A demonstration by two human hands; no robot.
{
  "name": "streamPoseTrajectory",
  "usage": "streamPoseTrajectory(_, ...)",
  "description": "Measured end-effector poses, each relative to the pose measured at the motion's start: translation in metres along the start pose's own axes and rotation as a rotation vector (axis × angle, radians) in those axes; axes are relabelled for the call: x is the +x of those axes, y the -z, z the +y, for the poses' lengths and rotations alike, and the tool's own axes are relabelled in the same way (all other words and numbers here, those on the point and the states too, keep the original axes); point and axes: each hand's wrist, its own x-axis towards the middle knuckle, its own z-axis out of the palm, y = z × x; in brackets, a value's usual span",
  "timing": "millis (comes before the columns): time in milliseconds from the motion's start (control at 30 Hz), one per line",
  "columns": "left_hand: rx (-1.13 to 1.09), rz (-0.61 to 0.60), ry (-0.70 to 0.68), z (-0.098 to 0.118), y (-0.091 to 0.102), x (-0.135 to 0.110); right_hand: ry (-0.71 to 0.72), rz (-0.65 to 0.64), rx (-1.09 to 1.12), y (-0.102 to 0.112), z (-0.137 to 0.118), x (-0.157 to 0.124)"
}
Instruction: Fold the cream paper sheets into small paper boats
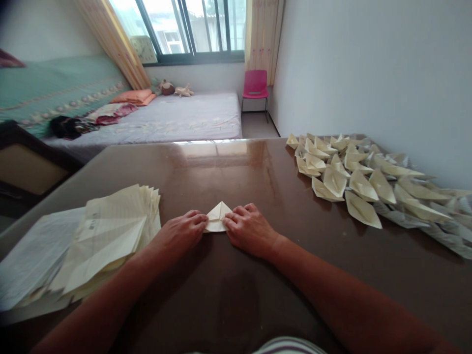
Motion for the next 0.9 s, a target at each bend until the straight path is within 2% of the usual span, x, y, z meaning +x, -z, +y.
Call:
streamPoseTrajectory(200,0.091,0.169,-0.002,0.004,-0.019,0.004,-0.04,0.031,0.01,-0.001,-0.003,-0.002)
streamPoseTrajectory(400,0.098,0.209,-0.032,0.002,-0.026,0.006,-0.079,0.046,-0.016,-0.009,-0.008,0.002)
streamPoseTrajectory(600,-0.124,0.229,0.016,-0.009,-0.024,0.005,-0.117,0.03,0.022,-0.008,-0.002,0.003)
streamPoseTrajectory(767,-0.409,0.214,0.106,-0.026,-0.029,0.007,-0.229,0.025,0.272,-0.011,0.019,0.001)
streamPoseTrajectory(900,-0.518,0.223,0.245,-0.032,-0.036,0.011,-0.3,0.048,0.394,-0.014,0.029,0.002)
